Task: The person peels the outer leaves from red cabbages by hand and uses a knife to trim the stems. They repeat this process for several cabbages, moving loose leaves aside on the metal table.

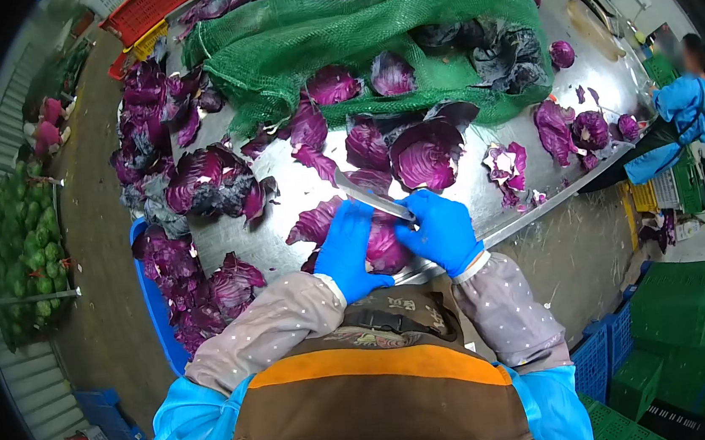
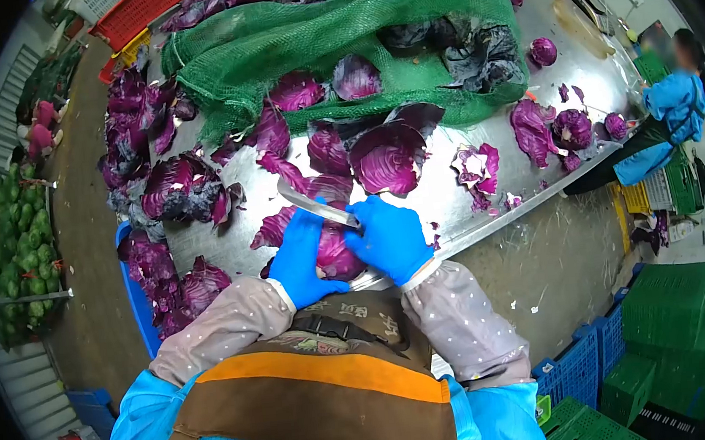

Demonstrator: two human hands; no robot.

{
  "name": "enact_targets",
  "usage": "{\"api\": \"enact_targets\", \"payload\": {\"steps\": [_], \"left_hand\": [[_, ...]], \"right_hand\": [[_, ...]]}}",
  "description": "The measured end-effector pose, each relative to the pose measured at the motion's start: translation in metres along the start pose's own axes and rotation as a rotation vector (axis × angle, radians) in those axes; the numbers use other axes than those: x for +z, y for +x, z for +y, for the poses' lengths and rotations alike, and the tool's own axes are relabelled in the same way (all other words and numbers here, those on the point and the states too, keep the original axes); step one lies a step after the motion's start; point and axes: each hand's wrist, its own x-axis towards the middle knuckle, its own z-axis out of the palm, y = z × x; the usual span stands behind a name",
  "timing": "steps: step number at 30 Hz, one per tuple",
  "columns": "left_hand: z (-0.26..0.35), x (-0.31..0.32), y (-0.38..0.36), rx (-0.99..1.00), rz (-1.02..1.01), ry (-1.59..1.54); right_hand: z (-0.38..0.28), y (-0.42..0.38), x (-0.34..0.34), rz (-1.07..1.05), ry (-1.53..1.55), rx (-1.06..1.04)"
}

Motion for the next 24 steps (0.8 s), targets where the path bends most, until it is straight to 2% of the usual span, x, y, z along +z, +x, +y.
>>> {"api": "enact_targets", "payload": {"steps": [2, 3, 6, 7, 10, 11, 14, 18, 21, 23, 24], "left_hand": [[0.003, -0.003, 0.000, 0.066, 0.003, 0.033], [0.006, -0.009, -0.001, 0.050, -0.008, 0.019], [-0.016, -0.028, -0.012, -0.077, -0.062, -0.096], [-0.023, -0.033, -0.014, -0.145, -0.031, -0.276], [-0.004, -0.041, -0.010, -0.517, 0.029, -0.117], [-0.010, -0.041, -0.007, -0.520, -0.037, -0.116], [-0.042, -0.027, -0.015, -0.268, 0.060, -0.166], [-0.076, -0.027, -0.028, -0.253, 0.112, -0.518], [-0.092, -0.023, -0.041, -0.282, 0.246, -0.685], [-0.102, -0.016, -0.049, -0.266, 0.309, -0.734], [-0.098, -0.015, -0.050, -0.340, 0.330, -0.809]], "right_hand": [[0.027, 0.004, 0.008, -0.006, -0.092, 0.065], [0.038, 0.007, 0.008, 0.000, -0.071, 0.141], [0.048, 0.002, 0.031, 0.095, 0.008, 0.192], [0.043, -0.001, 0.041, 0.146, 0.058, 0.186], [0.023, 0.002, 0.065, 0.131, 0.010, 0.242], [0.030, 0.003, 0.073, 0.132, 0.015, 0.262], [0.047, 0.003, 0.073, 0.061, -0.016, 0.322], [0.066, -0.008, 0.088, 0.096, -0.027, 0.272], [0.081, -0.017, 0.090, 0.022, -0.110, 0.362], [0.094, -0.021, 0.087, 0.150, -0.104, 0.363], [0.100, -0.023, 0.084, 0.213, -0.101, 0.365]]}}
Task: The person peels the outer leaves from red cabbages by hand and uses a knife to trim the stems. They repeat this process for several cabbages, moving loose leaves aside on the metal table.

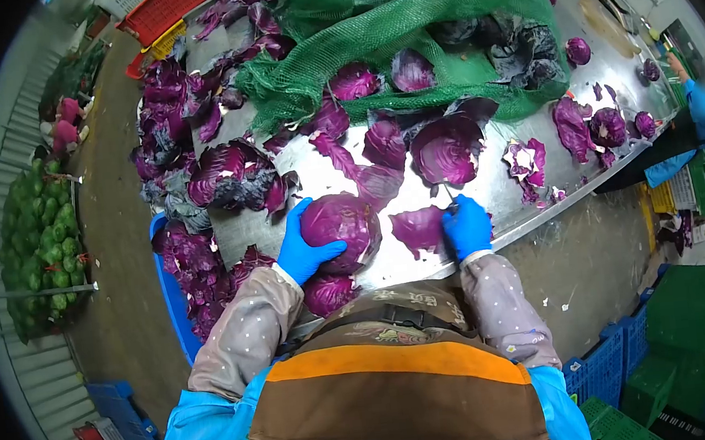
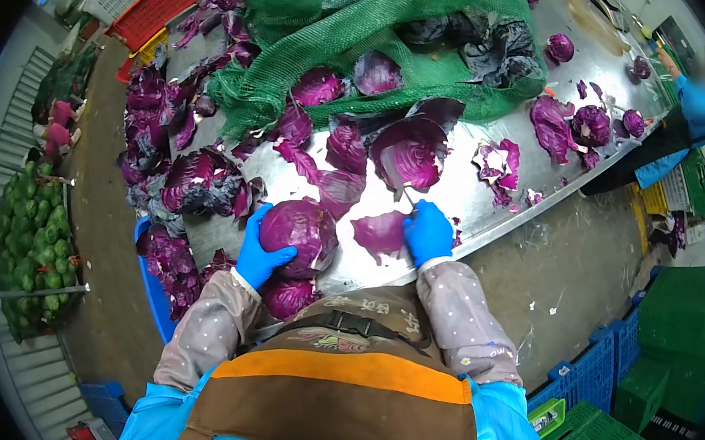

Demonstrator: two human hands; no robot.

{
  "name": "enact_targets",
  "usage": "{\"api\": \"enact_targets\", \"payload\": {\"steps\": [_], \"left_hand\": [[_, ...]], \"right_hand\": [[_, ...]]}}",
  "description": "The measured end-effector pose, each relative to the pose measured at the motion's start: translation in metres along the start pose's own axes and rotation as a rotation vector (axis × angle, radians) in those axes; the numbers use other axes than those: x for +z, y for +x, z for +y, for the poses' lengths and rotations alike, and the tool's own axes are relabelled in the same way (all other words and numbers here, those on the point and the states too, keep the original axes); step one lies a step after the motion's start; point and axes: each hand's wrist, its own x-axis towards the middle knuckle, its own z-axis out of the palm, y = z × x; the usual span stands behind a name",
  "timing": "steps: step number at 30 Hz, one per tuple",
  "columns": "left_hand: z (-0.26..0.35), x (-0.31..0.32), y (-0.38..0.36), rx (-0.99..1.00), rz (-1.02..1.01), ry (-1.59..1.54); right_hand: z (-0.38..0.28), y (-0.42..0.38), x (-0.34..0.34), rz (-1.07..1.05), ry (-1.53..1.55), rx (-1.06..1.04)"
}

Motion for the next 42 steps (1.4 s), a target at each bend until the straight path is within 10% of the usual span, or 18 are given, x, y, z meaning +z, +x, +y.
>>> {"api": "enact_targets", "payload": {"steps": [5, 6, 7, 10, 14, 21, 24, 26, 29, 33, 38, 42], "left_hand": [[0.047, 0.008, -0.007, -0.672, 0.138, -0.481], [0.034, 0.017, -0.003, -0.541, 0.167, -0.361], [0.023, 0.026, 0.000, -0.416, 0.206, -0.233], [0.048, 0.037, 0.023, 0.411, 0.117, 0.476], [0.069, 0.042, 0.089, 0.250, -0.261, 0.480], [0.118, 0.036, 0.117, 0.191, -0.121, 0.976], [0.063, 0.045, 0.150, 0.588, -0.317, 0.602], [0.069, 0.050, 0.139, 0.245, -0.370, 0.733], [0.061, 0.044, 0.110, 0.380, -0.203, 0.635], [0.032, 0.038, 0.080, 0.416, 0.017, 0.479], [0.027, 0.052, 0.071, 0.374, 0.244, 0.496], [-0.007, 0.033, 0.085, -0.099, 0.341, -0.318]], "right_hand": [[-0.060, -0.015, -0.072, 0.113, 0.298, -0.143], [-0.074, -0.023, -0.061, -0.061, 0.722, -0.159], [-0.086, -0.026, -0.058, -0.080, 0.467, -0.381], [-0.087, -0.009, -0.033, -0.151, 0.598, -0.174], [-0.078, 0.014, -0.033, -0.310, 0.878, -0.090], [-0.075, 0.029, -0.004, -0.292, 0.999, 0.091], [-0.076, 0.035, -0.003, -0.317, 1.098, 0.055], [-0.067, 0.041, 0.003, -0.360, 1.119, 0.101], [-0.074, 0.031, -0.021, -0.521, 1.153, 0.353], [-0.070, 0.031, 0.011, -0.366, 1.089, 0.028], [-0.093, 0.036, -0.001, -0.160, 0.577, 0.155], [-0.021, 0.031, 0.013, 0.005, 0.255, 0.195]]}}
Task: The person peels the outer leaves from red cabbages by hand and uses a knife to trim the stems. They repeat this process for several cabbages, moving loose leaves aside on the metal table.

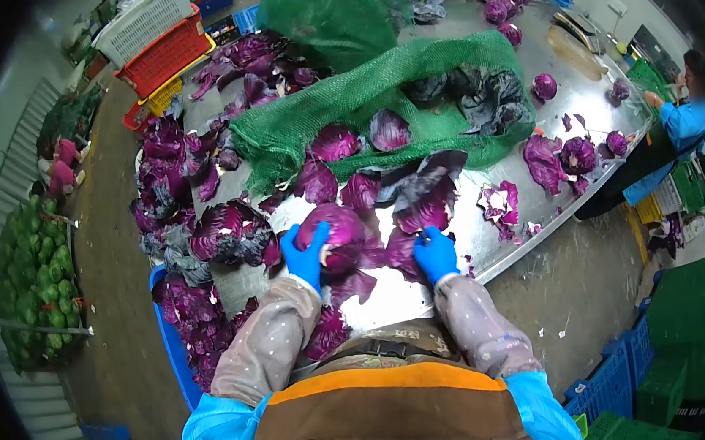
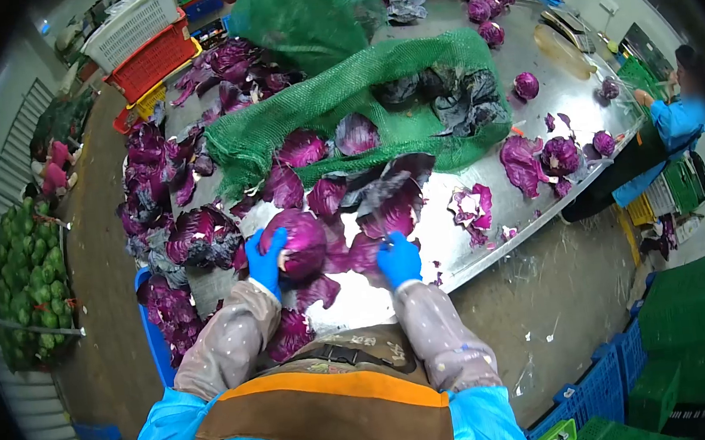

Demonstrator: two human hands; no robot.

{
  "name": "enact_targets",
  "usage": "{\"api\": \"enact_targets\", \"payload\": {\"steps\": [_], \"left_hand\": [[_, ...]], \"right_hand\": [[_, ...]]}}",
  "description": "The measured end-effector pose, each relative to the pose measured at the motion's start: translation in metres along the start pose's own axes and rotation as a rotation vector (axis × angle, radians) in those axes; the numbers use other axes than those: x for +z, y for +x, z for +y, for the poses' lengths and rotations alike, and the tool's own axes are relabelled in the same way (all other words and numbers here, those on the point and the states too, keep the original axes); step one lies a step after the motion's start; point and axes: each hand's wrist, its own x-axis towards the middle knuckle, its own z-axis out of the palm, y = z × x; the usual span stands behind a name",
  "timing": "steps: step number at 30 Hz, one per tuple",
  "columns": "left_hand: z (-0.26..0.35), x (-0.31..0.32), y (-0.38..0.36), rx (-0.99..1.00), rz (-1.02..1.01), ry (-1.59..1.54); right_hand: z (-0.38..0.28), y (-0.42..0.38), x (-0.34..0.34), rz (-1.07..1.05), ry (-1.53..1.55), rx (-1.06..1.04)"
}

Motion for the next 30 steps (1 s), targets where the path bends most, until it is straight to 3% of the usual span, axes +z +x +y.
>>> {"api": "enact_targets", "payload": {"steps": [1, 4, 5, 6, 8, 10, 12, 14, 16, 17, 19, 20, 22, 24, 27, 30], "left_hand": [[0.071, 0.021, -0.049, -0.393, -0.032, -0.242], [0.052, -0.002, -0.056, -0.825, -0.153, -0.564], [0.055, 0.001, -0.070, -0.773, -0.209, -0.561], [0.053, 0.005, -0.080, -0.771, -0.176, -0.549], [0.057, 0.009, -0.096, -0.777, -0.240, -0.405], [0.061, 0.000, -0.104, -0.863, -0.317, -0.216], [0.061, -0.016, -0.101, -0.217, -0.454, 0.364], [0.070, -0.024, -0.085, 0.493, -0.491, 0.991], [0.084, 0.002, -0.055, 0.663, -0.743, 1.045], [0.061, 0.003, -0.040, 0.637, -0.933, 0.895], [0.076, 0.023, -0.054, 0.441, -0.742, 1.170], [0.081, 0.035, -0.069, 0.323, -0.625, 1.257], [0.073, 0.054, -0.087, 0.195, -0.393, 1.263], [0.045, 0.056, -0.084, 0.356, -0.267, 1.180], [0.037, 0.056, -0.079, 0.373, -0.284, 1.147], [0.053, 0.059, -0.083, 0.148, -0.384, 1.160]], "right_hand": [[0.013, -0.001, -0.012, 0.045, 0.040, -0.023], [-0.024, -0.026, -0.049, 0.128, 0.316, -0.094], [-0.043, -0.037, -0.059, -0.012, 0.350, -0.173], [-0.050, -0.044, -0.048, -0.146, 0.591, -0.254], [-0.084, -0.062, -0.047, -0.409, 0.482, -0.226], [-0.068, -0.055, -0.018, -0.425, 0.536, -0.351], [-0.053, -0.041, -0.012, -0.533, 0.606, -0.368], [-0.057, -0.034, -0.028, -0.700, 0.640, -0.210], [-0.054, -0.019, -0.028, -0.732, 0.500, -0.341], [-0.053, -0.022, -0.031, -0.561, 0.378, -0.450], [-0.060, -0.033, -0.042, -0.194, 0.135, -0.665], [-0.066, -0.050, -0.054, -0.138, 0.025, -0.543], [-0.057, -0.077, -0.060, -0.259, -0.062, -0.312], [-0.062, -0.091, -0.060, -0.223, -0.030, -0.349], [-0.067, -0.094, -0.060, -0.248, -0.153, -0.317], [-0.052, -0.088, -0.043, -0.272, -0.085, -0.349]]}}
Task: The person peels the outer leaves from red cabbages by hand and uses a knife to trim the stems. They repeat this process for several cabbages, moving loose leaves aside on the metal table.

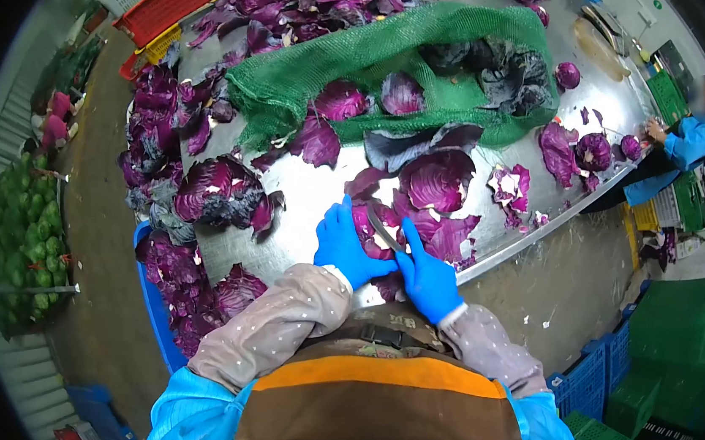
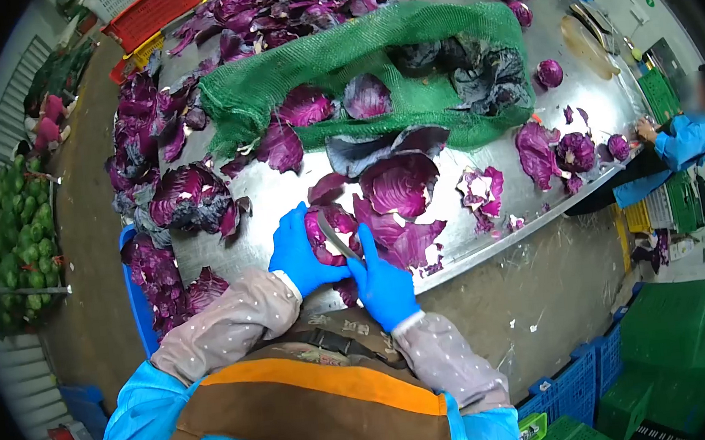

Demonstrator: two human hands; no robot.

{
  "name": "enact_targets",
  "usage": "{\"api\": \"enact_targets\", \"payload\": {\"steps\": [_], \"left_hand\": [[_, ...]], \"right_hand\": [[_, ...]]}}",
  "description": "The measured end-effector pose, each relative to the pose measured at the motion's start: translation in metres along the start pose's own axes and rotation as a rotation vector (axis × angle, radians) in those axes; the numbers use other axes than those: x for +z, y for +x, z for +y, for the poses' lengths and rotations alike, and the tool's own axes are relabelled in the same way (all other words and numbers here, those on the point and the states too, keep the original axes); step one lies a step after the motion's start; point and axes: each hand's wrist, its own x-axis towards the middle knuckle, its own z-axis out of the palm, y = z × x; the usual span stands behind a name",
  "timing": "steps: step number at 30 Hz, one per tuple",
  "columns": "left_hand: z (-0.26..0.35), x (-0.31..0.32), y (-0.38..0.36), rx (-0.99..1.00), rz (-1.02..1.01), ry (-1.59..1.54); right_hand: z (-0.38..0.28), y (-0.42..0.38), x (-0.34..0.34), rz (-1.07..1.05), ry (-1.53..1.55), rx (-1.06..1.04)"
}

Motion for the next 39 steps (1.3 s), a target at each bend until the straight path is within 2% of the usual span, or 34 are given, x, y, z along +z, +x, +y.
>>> {"api": "enact_targets", "payload": {"steps": [1, 4, 6, 8, 10, 14, 16, 19, 21, 22, 23, 24, 25, 26, 27, 28, 30, 31, 34, 38, 39], "left_hand": [[-0.002, 0.005, -0.006, -0.022, 0.012, -0.005], [0.000, 0.008, -0.009, -0.041, 0.073, -0.036], [-0.001, 0.004, -0.008, -0.040, 0.068, -0.052], [-0.004, 0.009, -0.007, 0.026, 0.123, 0.007], [-0.007, 0.019, -0.014, 0.061, 0.173, 0.056], [-0.013, 0.013, -0.013, 0.111, 0.127, 0.015], [-0.014, 0.011, -0.008, 0.077, 0.097, -0.012], [-0.002, -0.001, 0.002, -0.010, 0.028, -0.053], [-0.026, 0.003, 0.005, 0.233, -0.007, -0.080], [-0.043, -0.002, 0.013, 0.362, -0.013, -0.084], [-0.058, -0.004, 0.010, 0.399, 0.014, -0.089], [-0.079, -0.001, 0.013, 0.443, -0.025, -0.300], [-0.080, -0.007, 0.006, 0.350, -0.064, -0.432], [-0.080, -0.013, 0.003, 0.257, -0.098, -0.563], [-0.075, -0.006, 0.001, 0.106, -0.022, -0.606], [-0.065, -0.002, -0.002, 0.074, 0.096, -0.543], [-0.050, -0.005, 0.001, 0.047, 0.169, -0.324], [-0.040, -0.014, 0.003, 0.042, 0.109, -0.335], [-0.031, -0.019, 0.014, 0.089, -0.006, -0.221], [-0.028, -0.017, 0.025, 0.117, -0.084, -0.032], [-0.032, -0.015, 0.026, 0.129, -0.082, -0.048]], "right_hand": [[-0.014, 0.009, -0.002, -0.057, -0.030, 0.136], [0.031, 0.037, 0.036, 0.244, 0.245, 0.006], [0.034, 0.040, 0.033, 0.190, 0.422, 0.071], [0.006, 0.031, 0.004, 0.179, 0.295, -0.027], [0.002, 0.032, -0.007, 0.150, 0.197, 0.010], [0.012, 0.064, -0.014, 0.094, -0.026, 0.051], [0.013, 0.074, -0.012, 0.055, -0.066, 0.101], [0.025, 0.097, 0.001, 0.143, -0.253, 0.088], [0.067, 0.106, 0.027, 0.142, -0.343, 0.110], [0.066, 0.103, 0.019, 0.143, -0.281, 0.122], [0.063, 0.095, 0.014, 0.139, -0.223, 0.119], [0.062, 0.082, 0.016, 0.110, -0.163, 0.121], [0.059, 0.069, 0.019, 0.178, -0.083, 0.121], [0.054, 0.054, 0.017, 0.120, 0.012, 0.176], [0.044, 0.043, 0.010, 0.152, 0.064, 0.184], [0.034, 0.033, 0.000, 0.183, 0.115, 0.191], [0.019, 0.016, -0.028, 0.166, 0.038, 0.076], [0.019, 0.010, -0.033, 0.149, -0.018, -0.104], [0.007, 0.005, -0.046, -0.078, -0.095, -0.186], [0.009, 0.015, -0.039, -0.150, -0.268, -0.153], [0.015, 0.018, -0.033, -0.124, -0.162, -0.085]]}}
